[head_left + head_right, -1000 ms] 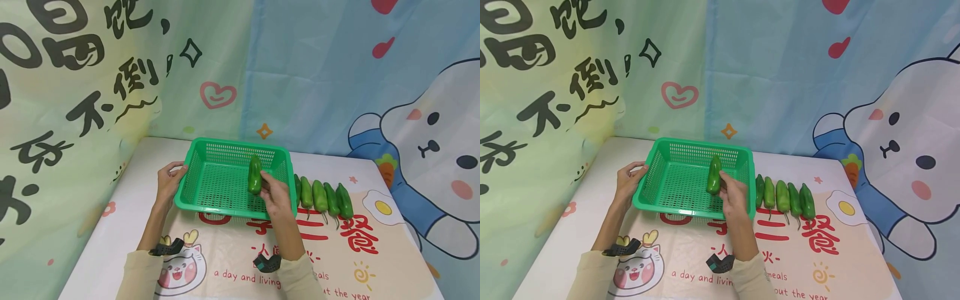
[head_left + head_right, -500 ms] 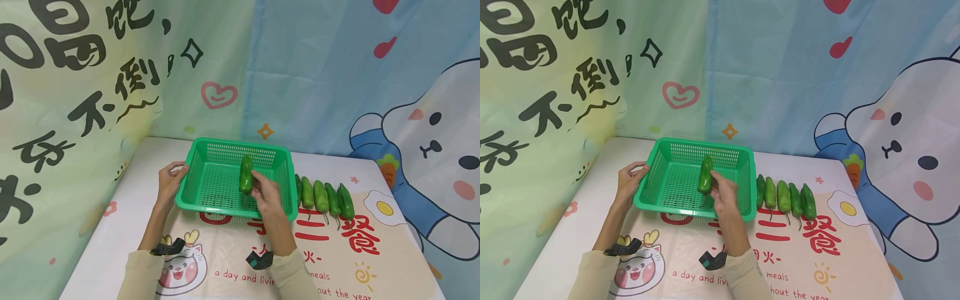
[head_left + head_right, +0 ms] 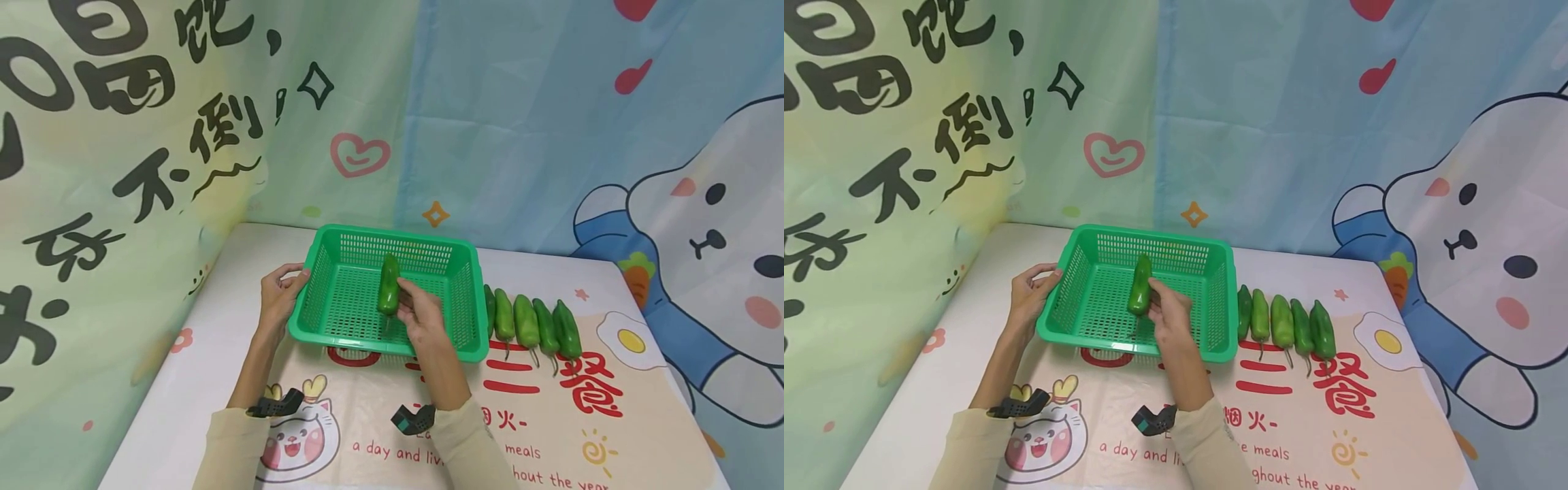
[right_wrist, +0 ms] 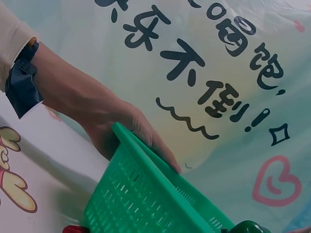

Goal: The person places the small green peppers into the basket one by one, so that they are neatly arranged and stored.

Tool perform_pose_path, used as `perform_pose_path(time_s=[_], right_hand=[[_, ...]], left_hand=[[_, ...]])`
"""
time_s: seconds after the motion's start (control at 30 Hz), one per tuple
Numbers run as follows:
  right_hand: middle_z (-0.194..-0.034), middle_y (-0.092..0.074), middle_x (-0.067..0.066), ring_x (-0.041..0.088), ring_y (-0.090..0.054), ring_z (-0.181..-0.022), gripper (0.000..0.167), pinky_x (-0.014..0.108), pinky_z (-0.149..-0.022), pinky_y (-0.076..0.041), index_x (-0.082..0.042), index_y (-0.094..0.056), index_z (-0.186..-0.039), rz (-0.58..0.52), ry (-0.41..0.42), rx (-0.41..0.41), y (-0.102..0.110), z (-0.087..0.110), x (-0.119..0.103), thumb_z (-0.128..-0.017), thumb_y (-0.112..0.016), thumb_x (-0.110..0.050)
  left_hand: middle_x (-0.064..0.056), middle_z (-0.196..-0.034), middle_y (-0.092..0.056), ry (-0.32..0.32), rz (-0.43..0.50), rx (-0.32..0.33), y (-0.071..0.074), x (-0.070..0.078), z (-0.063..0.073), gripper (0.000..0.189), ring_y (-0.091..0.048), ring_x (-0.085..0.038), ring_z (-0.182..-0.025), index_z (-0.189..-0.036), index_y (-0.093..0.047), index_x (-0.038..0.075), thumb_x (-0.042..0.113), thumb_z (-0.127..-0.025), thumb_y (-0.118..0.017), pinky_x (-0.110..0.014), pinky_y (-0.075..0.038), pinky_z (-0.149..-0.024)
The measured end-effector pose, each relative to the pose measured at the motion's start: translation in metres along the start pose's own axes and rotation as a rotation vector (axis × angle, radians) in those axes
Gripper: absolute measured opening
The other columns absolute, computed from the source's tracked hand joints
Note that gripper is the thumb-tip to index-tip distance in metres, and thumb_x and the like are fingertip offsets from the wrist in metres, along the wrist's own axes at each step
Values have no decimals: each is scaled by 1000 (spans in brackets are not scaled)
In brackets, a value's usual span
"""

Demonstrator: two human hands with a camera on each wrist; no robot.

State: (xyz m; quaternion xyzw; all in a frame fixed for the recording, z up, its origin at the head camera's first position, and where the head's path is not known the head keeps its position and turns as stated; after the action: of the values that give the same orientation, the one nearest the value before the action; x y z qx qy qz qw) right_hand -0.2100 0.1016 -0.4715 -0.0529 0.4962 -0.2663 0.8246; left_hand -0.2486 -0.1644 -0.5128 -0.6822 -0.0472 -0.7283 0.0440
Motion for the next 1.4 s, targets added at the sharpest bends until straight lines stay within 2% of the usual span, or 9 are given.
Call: perform_pose_path(time_s=[0.23,0.43,0.6,0.87,1.17,1.4], right_hand=[[-139,-71,28,20,-76,-98,41,44,-110,-59,9,-66,-141,-7,-24,-13,-8,-5,7,-106,-71,-12],[-136,-72,30,22,-76,-98,41,44,-108,-61,10,-67,-139,-9,-40,-22,-15,-6,10,-104,-72,-10],[-144,-65,36,28,-74,-105,41,50,-116,-55,13,-65,-140,-31,-58,-27,-24,-8,13,-104,-71,-7],[-133,-71,34,26,-72,-93,35,50,-115,-56,13,-70,-133,-54,-87,0,-37,-13,19,-102,-72,-5],[-143,-65,36,33,-75,-109,37,48,-114,-58,14,-67,-136,-90,-103,47,-54,-15,23,-104,-71,-3],[-140,-68,34,26,-75,-95,34,44,-111,-60,13,-69,-133,-68,-128,75,-66,-20,31,-102,-74,-3]], left_hand=[[0,-86,-82,-8,7,-1,1,-2,-2,40,-75,-5,-66,-137,-67,-6,23,-109,-69,-18,-59,-62],[1,-85,-81,-10,18,-2,0,-3,-2,40,-74,-5,-65,-136,-67,-7,23,-109,-69,-18,-59,-61],[1,-85,-81,-5,26,-3,1,-3,-2,40,-75,-5,-66,-136,-67,-7,22,-109,-69,-19,-60,-61],[-4,-89,-83,-11,27,-5,0,-2,-2,39,-76,-8,-68,-136,-67,-7,22,-109,-69,-20,-60,-61],[-10,-93,-84,-8,14,8,1,-3,-2,39,-76,-7,-66,-135,-68,-6,23,-109,-70,-20,-60,-62],[-10,-95,-84,-20,-8,11,1,-3,-3,39,-75,-6,-67,-135,-69,-5,24,-109,-70,-20,-61,-62]])
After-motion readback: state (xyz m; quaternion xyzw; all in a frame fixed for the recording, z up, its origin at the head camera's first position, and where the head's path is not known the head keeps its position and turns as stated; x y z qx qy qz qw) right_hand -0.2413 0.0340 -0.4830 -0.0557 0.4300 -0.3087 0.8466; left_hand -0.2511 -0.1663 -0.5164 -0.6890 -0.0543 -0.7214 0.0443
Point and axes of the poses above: each hand's wrist, its own z-axis away from the middle knuckle, its own y-axis out of the back of the hand, x = y × z, the point moved 2 cm from there along -z, towards the middle knuckle
